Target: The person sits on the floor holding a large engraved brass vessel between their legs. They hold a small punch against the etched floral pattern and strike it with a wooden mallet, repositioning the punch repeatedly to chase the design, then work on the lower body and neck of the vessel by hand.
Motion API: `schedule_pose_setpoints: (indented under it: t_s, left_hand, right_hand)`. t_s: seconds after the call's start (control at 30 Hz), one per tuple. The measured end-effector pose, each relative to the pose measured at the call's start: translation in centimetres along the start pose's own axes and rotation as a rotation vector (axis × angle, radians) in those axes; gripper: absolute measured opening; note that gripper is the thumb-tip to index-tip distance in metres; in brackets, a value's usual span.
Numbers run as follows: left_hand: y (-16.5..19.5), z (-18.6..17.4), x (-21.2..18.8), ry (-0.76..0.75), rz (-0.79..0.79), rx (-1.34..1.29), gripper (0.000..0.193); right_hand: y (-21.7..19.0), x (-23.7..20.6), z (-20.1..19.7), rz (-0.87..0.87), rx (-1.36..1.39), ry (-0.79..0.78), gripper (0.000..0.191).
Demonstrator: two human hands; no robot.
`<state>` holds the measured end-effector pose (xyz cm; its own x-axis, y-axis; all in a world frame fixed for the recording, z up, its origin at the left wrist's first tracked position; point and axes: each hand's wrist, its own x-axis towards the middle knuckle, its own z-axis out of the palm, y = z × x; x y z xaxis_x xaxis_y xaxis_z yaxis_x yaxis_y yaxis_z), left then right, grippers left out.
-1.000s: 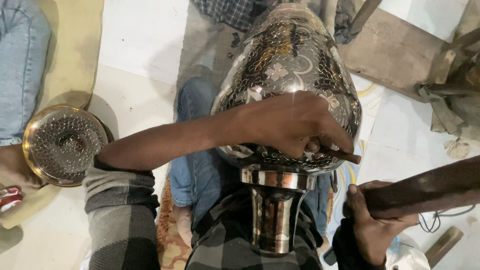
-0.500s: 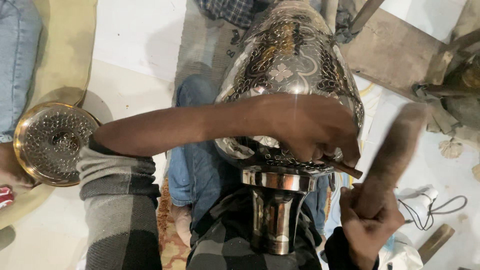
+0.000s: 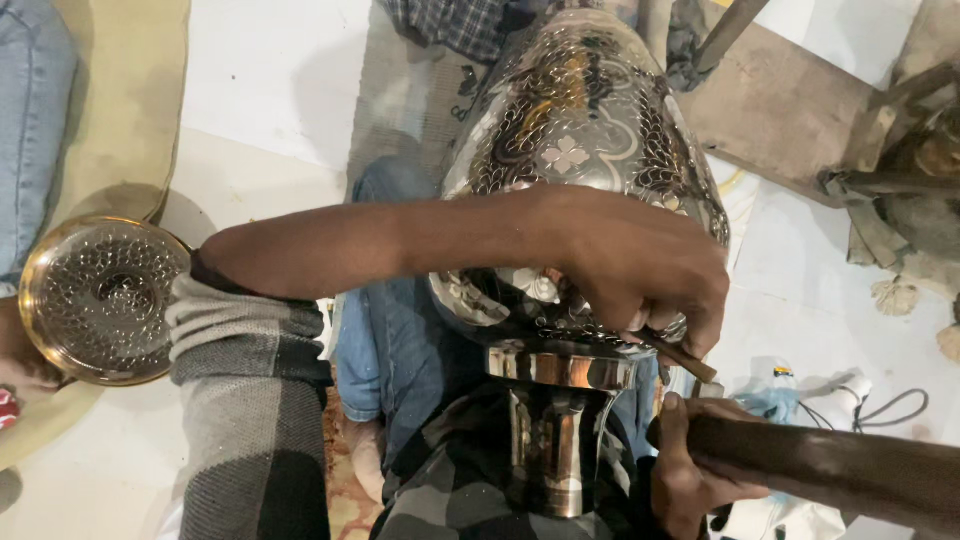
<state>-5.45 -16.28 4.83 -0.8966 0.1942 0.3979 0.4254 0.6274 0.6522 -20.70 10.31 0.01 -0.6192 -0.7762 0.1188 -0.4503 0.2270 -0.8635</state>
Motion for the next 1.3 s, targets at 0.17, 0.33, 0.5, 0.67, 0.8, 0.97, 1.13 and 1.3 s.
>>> schedule_pose_setpoints:
  t_s: [0.17,0.33,0.5,0.67,0.8,0.97,1.13,1.3]
  left_hand:
    - [0.0,-0.4,0.2,-0.005,0.060,-0.237,0.040]
    - [0.4,-1.1,0.2,-0.178,-0.048,-0.173,0.033]
    - [0.8,-1.5,0.6,-0.184,-0.070,-0.237,0.039]
    - [0.7,-1.7,0.8,-0.300,-0.132,-0.269,0.034]
    - [0.7,-2.0,0.9,-0.248,-0.037,-0.332,0.039]
    - [0.8,-1.9,0.8,-0.395,-0.106,-0.309,0.039]
    - [0.4,-1.5,1.0,-0.239,-0.072,-0.301,0.042]
    - [0.5,-1.8,1.2,-0.401,-0.048,-0.258,0.031]
  right_hand:
    - [1.0,-0.3,1.1,-0.142,0.167,0.039,0.015]
    - [3.3,-0.5,1.6,-0.197,-0.032,0.016,0.014]
    - [4.9,-0.7,1.5,-0.277,-0.097,0.030,0.012]
    - [5.7,-0.9,1.6,-0.330,-0.161,0.066,0.012]
    - [6.3,-1.1,1.7,-0.362,-0.194,0.105,0.012]
    - [7.1,-1.3,1.8,-0.387,-0.226,0.133,0.014]
    - [7.6,-1.3,1.5,-0.414,-0.310,0.129,0.015]
    - [7.8,-1.5,1.4,-0.432,-0.356,0.129,0.018]
